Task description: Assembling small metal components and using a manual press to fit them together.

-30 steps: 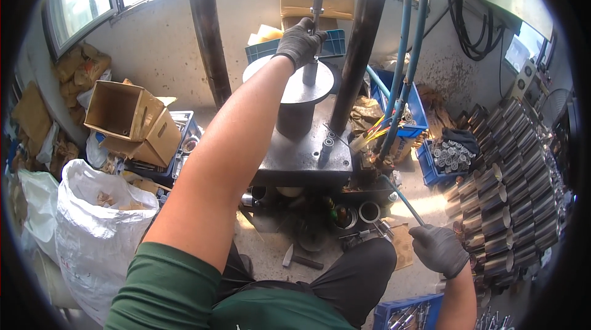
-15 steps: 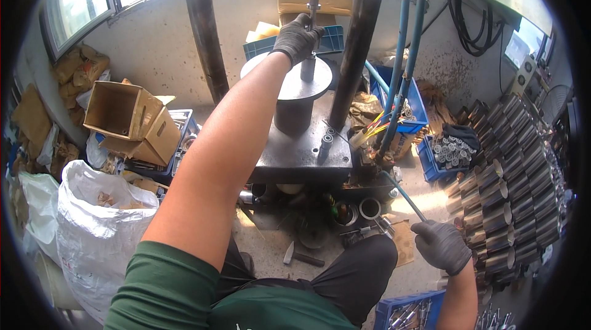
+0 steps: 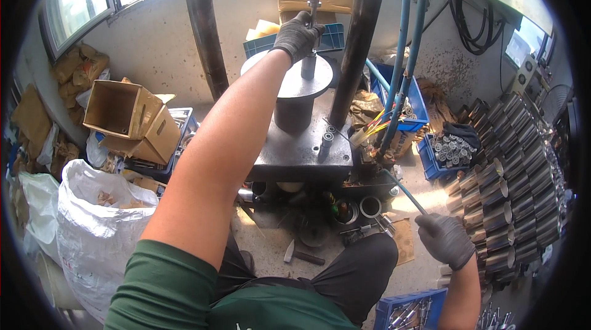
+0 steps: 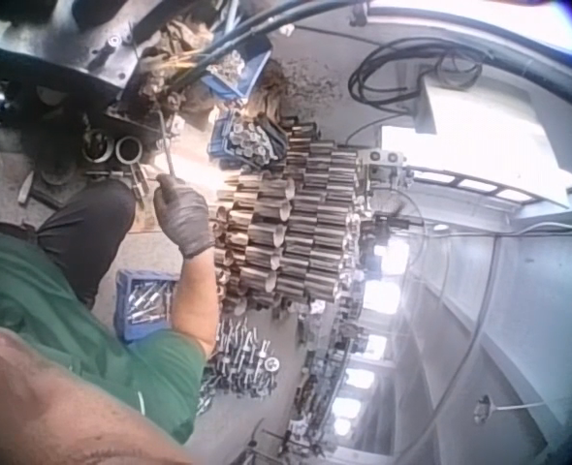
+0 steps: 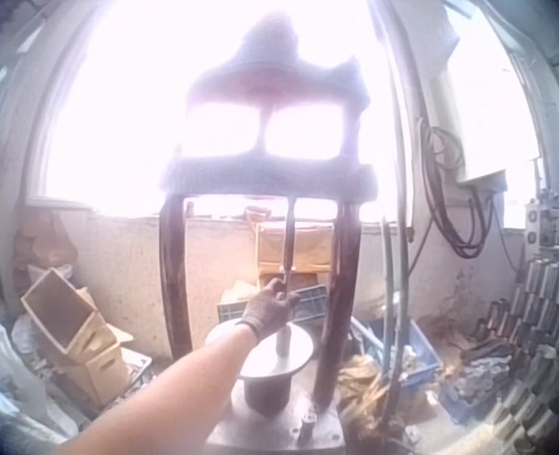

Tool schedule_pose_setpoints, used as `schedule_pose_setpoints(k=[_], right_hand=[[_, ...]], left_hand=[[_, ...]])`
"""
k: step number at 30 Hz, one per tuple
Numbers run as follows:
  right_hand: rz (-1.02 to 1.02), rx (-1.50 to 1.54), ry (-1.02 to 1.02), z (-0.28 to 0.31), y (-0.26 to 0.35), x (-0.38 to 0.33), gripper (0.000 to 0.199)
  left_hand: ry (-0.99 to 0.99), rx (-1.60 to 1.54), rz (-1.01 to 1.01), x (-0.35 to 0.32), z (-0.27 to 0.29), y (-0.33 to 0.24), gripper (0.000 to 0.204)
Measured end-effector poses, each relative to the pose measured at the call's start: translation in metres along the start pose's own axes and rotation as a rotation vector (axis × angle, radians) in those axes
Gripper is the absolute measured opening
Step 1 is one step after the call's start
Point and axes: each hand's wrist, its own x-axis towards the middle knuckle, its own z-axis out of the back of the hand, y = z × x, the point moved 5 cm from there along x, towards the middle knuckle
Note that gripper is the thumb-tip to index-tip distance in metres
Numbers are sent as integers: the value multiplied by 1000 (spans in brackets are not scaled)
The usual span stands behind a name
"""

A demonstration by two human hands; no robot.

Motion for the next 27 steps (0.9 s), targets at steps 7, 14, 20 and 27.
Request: schedule_pose_setpoints(k=[7, 14, 20, 27], right_hand=[[198, 88, -862, 84, -15, 74, 15], [212, 75, -936, 115, -32, 153, 15], [70, -51, -858, 131, -44, 191, 21], [-120, -91, -748, 134, -43, 197, 52]], left_hand=[[213, -14, 52, 13, 18, -11, 60], [-2, -70, -104, 41, 32, -33, 50], [26, -418, 7, 57, 12, -26, 29], [-23, -452, 67, 39, 10, -23, 37]])
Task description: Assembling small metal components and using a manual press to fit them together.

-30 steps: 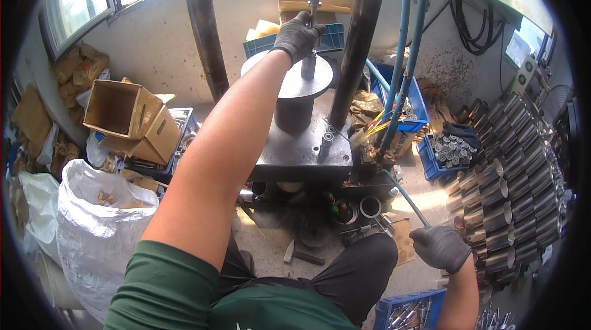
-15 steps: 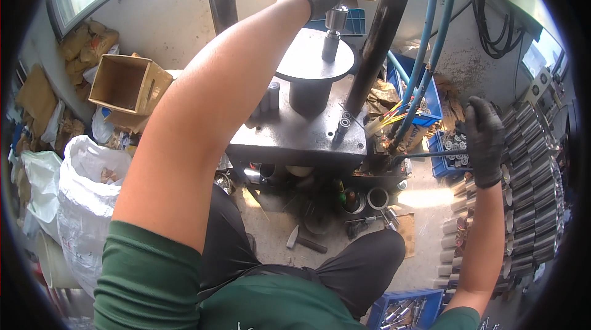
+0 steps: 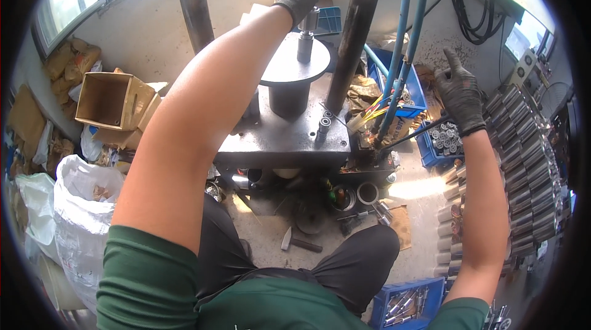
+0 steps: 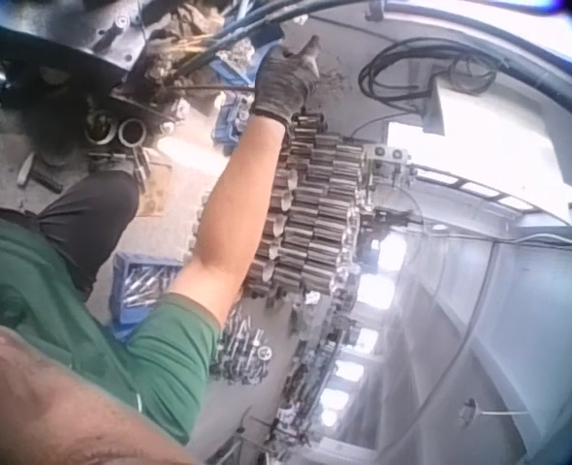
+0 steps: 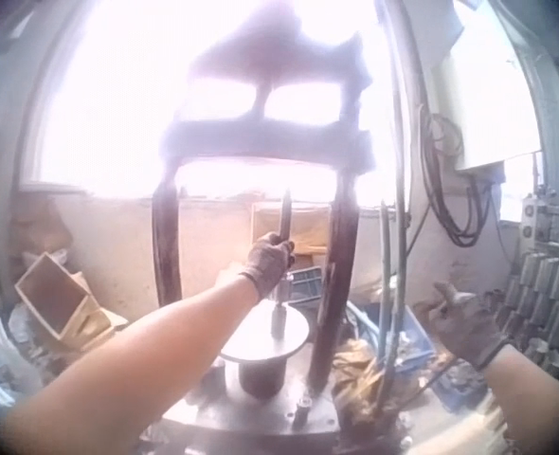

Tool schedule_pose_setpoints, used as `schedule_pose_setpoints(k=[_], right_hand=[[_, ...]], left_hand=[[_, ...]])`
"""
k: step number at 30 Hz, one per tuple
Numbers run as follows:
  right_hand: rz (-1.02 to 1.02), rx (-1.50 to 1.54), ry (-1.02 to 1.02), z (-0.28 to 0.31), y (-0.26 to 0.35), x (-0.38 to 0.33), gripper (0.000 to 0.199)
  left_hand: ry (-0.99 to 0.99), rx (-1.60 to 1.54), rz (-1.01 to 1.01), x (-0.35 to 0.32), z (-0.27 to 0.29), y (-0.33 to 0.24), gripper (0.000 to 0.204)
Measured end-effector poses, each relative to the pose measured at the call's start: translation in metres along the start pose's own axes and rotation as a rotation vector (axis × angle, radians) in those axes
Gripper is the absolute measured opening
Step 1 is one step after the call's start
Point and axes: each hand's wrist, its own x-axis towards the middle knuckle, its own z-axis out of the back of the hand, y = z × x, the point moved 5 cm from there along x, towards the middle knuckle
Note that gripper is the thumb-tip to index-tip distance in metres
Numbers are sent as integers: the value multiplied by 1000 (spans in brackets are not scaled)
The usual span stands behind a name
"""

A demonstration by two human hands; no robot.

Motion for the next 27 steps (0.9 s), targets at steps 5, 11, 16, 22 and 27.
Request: schedule_pose_setpoints(k=[5, 11, 16, 22, 27], right_hand=[[-170, -78, 52, 4, 2, 3, 81], [-123, -67, 56, 2, 0, 3, 66], [-70, -32, -65, 3, 1, -5, 39], [-203, 20, 87, 25, 8, -22, 37], [-121, 23, 71, 38, 13, -54, 35]], left_hand=[[-185, -129, -11, -7, -2, -13, 29], [-285, -355, -97, 2, 15, -9, 25], [-188, -334, -448, -36, 40, 6, 39], [-42, -910, 206, -196, 47, 65, 37], [49, -863, 731, -347, 23, 114, 41]])
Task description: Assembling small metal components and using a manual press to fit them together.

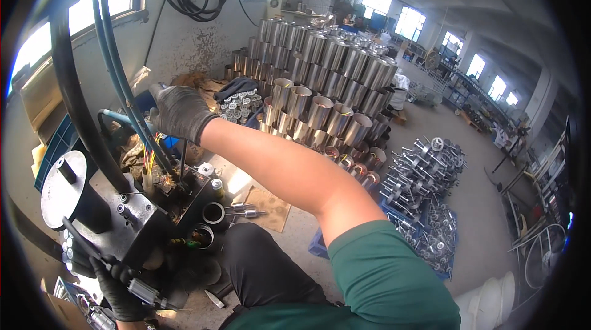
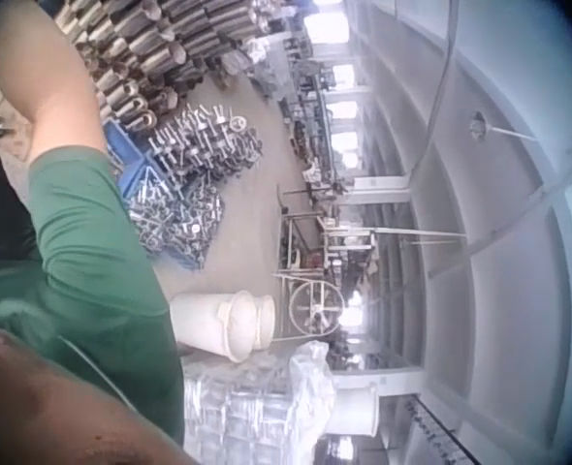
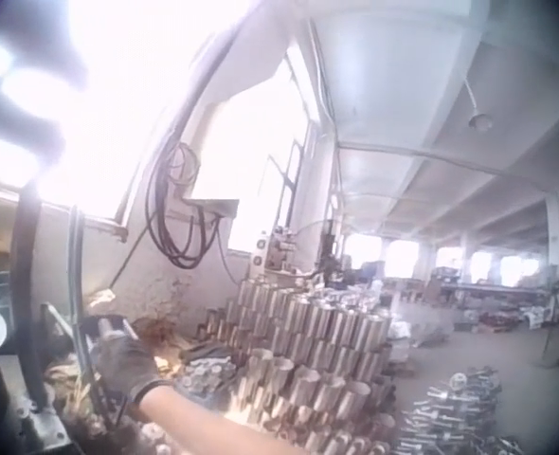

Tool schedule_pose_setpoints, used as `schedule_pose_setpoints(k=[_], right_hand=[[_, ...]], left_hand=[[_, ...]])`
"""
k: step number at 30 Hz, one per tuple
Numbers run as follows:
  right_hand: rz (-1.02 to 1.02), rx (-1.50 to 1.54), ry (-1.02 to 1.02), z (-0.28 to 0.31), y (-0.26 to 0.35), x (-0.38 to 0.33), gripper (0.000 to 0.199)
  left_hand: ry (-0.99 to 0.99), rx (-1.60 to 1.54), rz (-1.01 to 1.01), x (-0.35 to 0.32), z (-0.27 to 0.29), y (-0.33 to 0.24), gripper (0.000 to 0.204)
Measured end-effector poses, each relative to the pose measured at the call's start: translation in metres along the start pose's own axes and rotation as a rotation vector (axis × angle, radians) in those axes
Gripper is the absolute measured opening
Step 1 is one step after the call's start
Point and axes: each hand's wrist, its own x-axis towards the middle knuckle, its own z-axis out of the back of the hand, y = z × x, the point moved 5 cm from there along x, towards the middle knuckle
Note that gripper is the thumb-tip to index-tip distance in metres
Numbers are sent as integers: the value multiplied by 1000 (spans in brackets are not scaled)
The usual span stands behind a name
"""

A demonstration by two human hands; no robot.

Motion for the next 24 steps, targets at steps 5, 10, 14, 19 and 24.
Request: schedule_pose_setpoints(k=[5, 10, 14, 19, 24], right_hand=[[36, -23, -26, 4, -4, -42, 33], [-3, 30, -72, 9, -10, -90, 28], [-63, 119, -139, 12, -13, -122, 27], [-184, 366, -269, -4, -6, -149, 43], [-350, 960, -475, -68, -3, -226, 92]], left_hand=[[173, -264, 401, 17, 39, 71, 34], [114, -283, 509, 80, 75, 83, 20], [119, -114, 354, 119, 92, 82, 18], [83, -185, 462, 94, 107, 101, 25], [103, -79, 383, -19, 86, 119, 30]])
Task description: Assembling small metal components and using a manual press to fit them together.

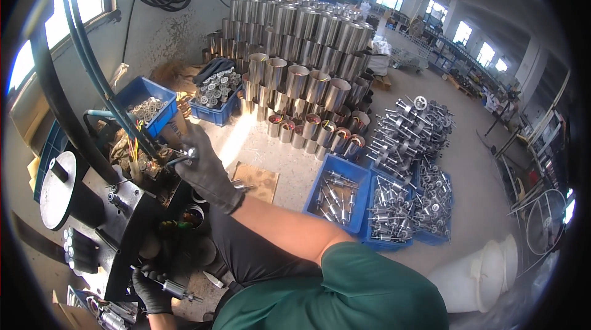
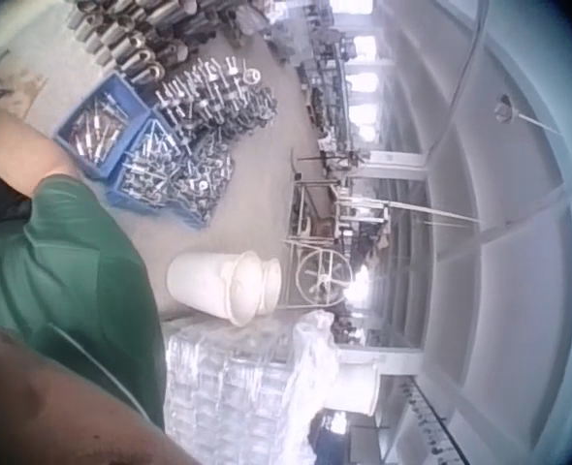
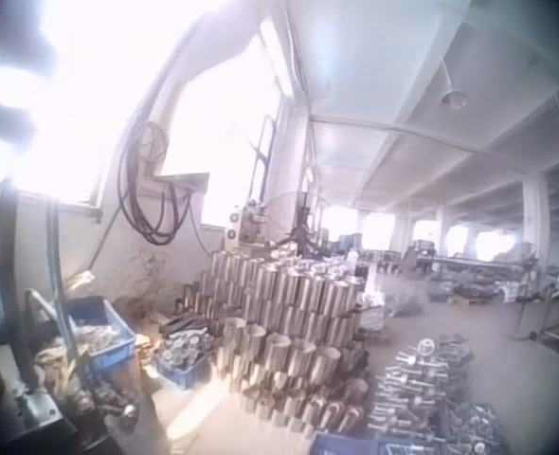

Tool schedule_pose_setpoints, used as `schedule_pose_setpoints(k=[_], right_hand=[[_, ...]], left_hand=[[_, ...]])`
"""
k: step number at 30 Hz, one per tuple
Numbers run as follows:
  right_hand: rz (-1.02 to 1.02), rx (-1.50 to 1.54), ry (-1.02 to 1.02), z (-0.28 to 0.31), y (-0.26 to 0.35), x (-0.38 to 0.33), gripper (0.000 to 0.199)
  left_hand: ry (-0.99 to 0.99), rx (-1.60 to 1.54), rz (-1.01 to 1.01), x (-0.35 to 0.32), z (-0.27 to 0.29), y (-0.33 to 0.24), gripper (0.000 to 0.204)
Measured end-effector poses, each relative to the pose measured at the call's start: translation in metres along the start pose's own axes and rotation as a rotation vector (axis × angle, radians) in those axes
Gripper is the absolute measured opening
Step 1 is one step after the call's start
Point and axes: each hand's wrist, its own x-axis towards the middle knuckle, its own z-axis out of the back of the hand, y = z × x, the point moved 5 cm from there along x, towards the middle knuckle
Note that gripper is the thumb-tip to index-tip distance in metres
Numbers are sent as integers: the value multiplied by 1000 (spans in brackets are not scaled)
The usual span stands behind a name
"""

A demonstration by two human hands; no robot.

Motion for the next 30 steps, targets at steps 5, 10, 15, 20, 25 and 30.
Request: schedule_pose_setpoints(k=[5, 10, 15, 20, 25, 30], right_hand=[[-1015, 503, 426, -75, -64, -153, 94], [-193, 638, 771, -116, -7, -176, 55], [-444, 555, 764, -59, 12, -156, 44], [-877, 752, 319, 72, 8, -164, 52], [-958, 482, -362, 213, -97, -209, 31], [-1224, -50, -516, 368, -216, -297, 12]], left_hand=[[88, 175, -210, -71, -70, 12, 33], [169, 677, -620, -96, -137, -7, 36], [356, 972, -882, -92, -172, 2, 48], [270, 1133, -539, -48, -114, -11, 31], [156, 1224, -448, -15, 6, 2, 24], [223, 1547, -359, -14, 34, 29, 18]])
